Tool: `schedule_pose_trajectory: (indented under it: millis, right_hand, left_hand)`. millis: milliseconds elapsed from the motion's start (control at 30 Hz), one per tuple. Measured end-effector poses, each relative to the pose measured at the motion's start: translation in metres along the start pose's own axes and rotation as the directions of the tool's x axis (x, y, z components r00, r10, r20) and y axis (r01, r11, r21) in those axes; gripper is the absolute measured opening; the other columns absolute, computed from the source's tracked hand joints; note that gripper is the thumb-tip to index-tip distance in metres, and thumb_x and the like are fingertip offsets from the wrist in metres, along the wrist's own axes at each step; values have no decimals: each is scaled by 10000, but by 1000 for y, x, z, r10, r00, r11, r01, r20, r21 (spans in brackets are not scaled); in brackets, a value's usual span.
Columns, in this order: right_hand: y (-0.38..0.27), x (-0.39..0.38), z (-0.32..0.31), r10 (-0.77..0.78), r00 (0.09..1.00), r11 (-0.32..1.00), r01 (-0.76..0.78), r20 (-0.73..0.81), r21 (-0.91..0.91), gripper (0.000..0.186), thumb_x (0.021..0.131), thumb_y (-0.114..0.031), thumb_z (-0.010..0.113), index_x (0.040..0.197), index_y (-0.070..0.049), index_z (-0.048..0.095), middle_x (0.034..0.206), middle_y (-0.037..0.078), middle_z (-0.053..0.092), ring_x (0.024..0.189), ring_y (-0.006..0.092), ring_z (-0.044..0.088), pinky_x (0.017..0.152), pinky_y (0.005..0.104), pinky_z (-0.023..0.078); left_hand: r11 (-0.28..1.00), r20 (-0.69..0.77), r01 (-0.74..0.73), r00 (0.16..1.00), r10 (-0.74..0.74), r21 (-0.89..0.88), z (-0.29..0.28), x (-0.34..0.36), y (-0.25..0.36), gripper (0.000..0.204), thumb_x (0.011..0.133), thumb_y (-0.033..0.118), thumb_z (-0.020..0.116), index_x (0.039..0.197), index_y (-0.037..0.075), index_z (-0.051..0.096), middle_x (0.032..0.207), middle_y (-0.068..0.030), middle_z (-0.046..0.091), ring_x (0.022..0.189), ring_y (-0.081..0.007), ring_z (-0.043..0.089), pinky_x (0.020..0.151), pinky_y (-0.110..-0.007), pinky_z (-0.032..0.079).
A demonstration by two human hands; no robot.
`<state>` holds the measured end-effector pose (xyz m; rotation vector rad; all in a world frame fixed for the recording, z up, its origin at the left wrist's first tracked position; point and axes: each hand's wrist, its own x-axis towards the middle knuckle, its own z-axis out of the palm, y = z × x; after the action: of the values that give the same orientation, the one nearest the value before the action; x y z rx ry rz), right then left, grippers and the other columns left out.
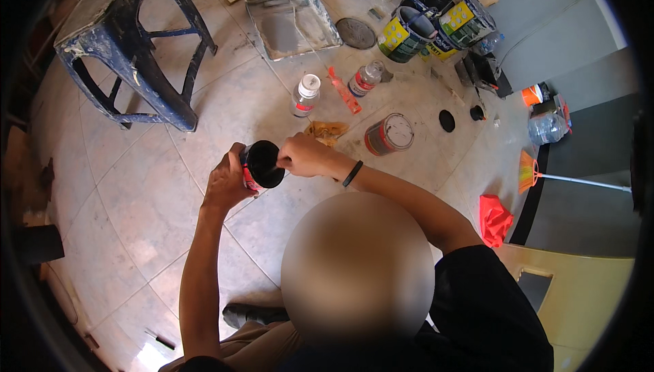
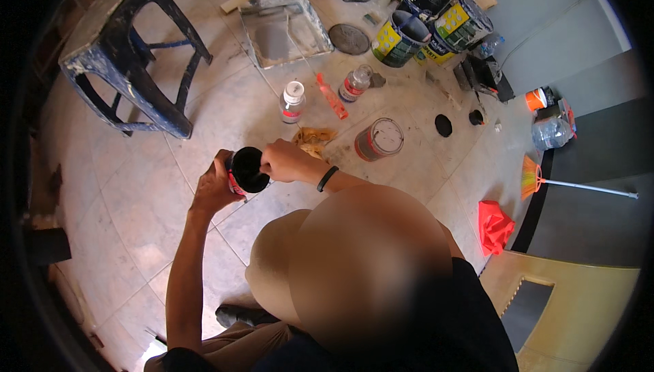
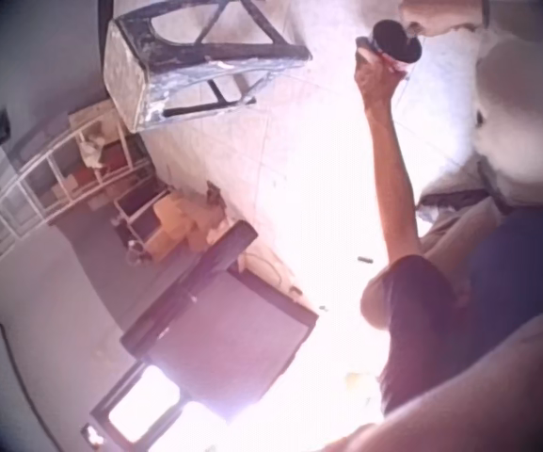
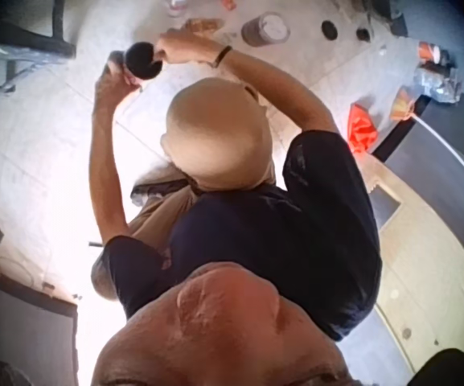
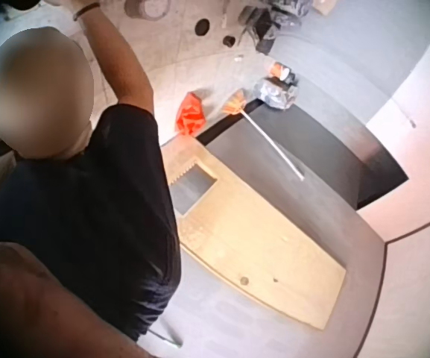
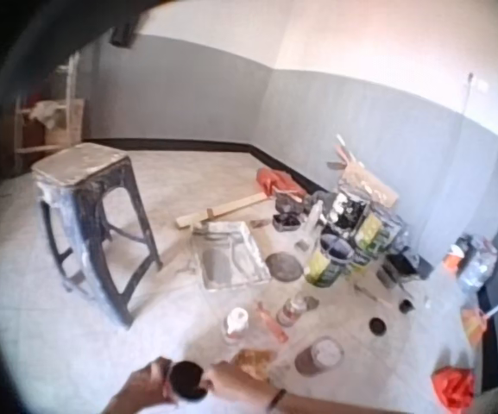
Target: The person uses a screwdriver to pry open a can of paint, stirs the paint with a stick, wipes their hands with a cloth, and then pours liquid from a bottle into the paint while stirring it.
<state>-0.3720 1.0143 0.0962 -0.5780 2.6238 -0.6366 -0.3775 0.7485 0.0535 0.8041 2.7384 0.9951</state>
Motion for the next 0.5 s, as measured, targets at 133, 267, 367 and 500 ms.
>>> schedule_pose_trajectory:
  millis: [133,267,367,500]
  right_hand:
    - [3,3,-1,-73,983,997,75,-166,7,124,937,-165,753,931,-57,814,882,190,766,852,437,734,780,535,579]
    - [-5,7,8,-81,949,980,20,-305,-199,242,976,-223,721,839,-30,775,829,226,742,795,447,736,725,534,576]
    - [-9,-3,1,-113,982,987,128,-153,94,187,955,-185,757,852,-32,783,817,221,729,772,421,733,688,509,554]
    - [-8,-11,-3,-80,966,997,76,-246,-27,134,962,-147,750,908,-33,796,828,214,736,805,423,719,730,520,553]
  left_hand:
    - [998,8,51,999,-51,-25,-3,-1,3,1131,498,125,1060,1440,75,436,1264,-201,700,1170,-422,710,955,-489,618]
    - [1000,-7,24,1000,-24,-17,-11,-10,-12,1123,544,153,1044,1473,37,424,1244,-211,698,1162,-432,715,946,-491,618]
    - [999,18,42,999,-42,13,-8,-7,-8,1107,569,161,1045,1482,80,425,1329,-233,695,1245,-443,685,1023,-515,584]
    - [1000,26,9,1000,-9,10,-4,1,-3,1066,576,156,1035,1453,73,435,1288,-213,704,1220,-423,693,1010,-498,582]
